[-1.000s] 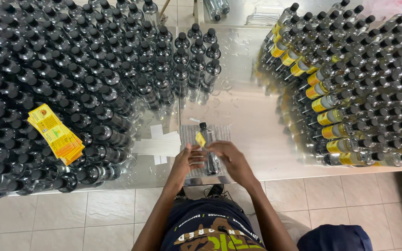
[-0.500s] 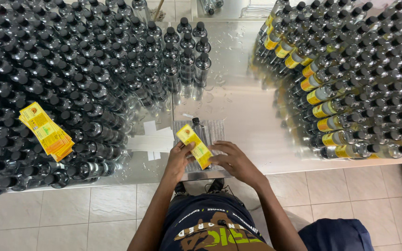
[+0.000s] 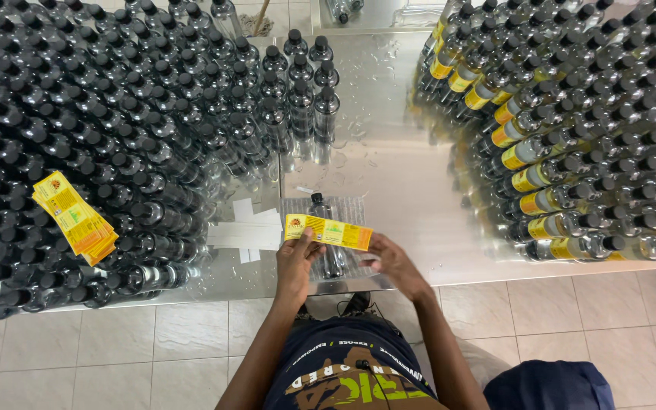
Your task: The person repeatedly picks up clear plastic bottles from a table, peels a yellow label from a stack, and wraps it around each bottle. After applying the label, the person places the labeled bottle into a group on the right side of the table. This process is repeated for several bottles.
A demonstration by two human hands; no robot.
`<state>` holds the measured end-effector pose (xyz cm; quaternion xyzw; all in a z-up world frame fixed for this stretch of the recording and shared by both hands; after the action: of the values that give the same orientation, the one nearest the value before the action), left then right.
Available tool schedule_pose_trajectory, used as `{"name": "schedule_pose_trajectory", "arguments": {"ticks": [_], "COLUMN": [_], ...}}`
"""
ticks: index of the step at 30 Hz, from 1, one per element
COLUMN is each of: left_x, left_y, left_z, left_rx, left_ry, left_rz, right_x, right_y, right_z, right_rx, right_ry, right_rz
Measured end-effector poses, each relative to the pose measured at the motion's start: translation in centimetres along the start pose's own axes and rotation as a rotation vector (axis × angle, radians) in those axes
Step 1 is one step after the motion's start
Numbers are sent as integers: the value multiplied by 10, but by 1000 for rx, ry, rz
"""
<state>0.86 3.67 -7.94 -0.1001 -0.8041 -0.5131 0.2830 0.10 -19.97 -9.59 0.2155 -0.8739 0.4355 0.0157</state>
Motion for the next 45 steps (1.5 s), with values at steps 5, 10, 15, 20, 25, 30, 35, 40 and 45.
{"name": "schedule_pose_trajectory", "arguments": {"ticks": [5,10,15,20,25,30,35,40,45], "left_x": [8,-3,-10,-5,-6,-18,-40,-45,-66], "left_y": [-8,-29,-48,-38,-33,-41,-68,-79,-103], "left_z": [-16,-6,12,14,15,16,25,28,40], "left_rx": [46,-18,-112,-276,-359,-286,-178,-292,-389], "left_ry": [-7,-13,43,84,75,76,137,136,220], "left_rz": [18,9,2,-76,-87,-78,-70,-76,-104], "right_x": [-15,-31,-33,-30,-28,-31,-31,-25,-29], "right_y": [47,40,47,44,35,42,35,27,30], "right_z": [-36,-42,-37,-34,-41,-33,-37,-39,-40], "right_rx": [-187,-15,200,414,475,503,489,508,507], "right_ry": [243,518,535,532,536,555,621,665,668], "right_rz": [72,105,53,17,-8,-12,8,12,-32]}}
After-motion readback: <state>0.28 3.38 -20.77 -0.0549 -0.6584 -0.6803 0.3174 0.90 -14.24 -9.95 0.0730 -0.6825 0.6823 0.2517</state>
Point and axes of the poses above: each hand's wrist, its own x-axis away from the middle knuckle, its own z-axis out of the back of the hand, y = z × x, the point moved 2 cm from there along -x, towards the middle knuckle, and after that the axes turned 12 degrees about -x, right-handed, at the moved point
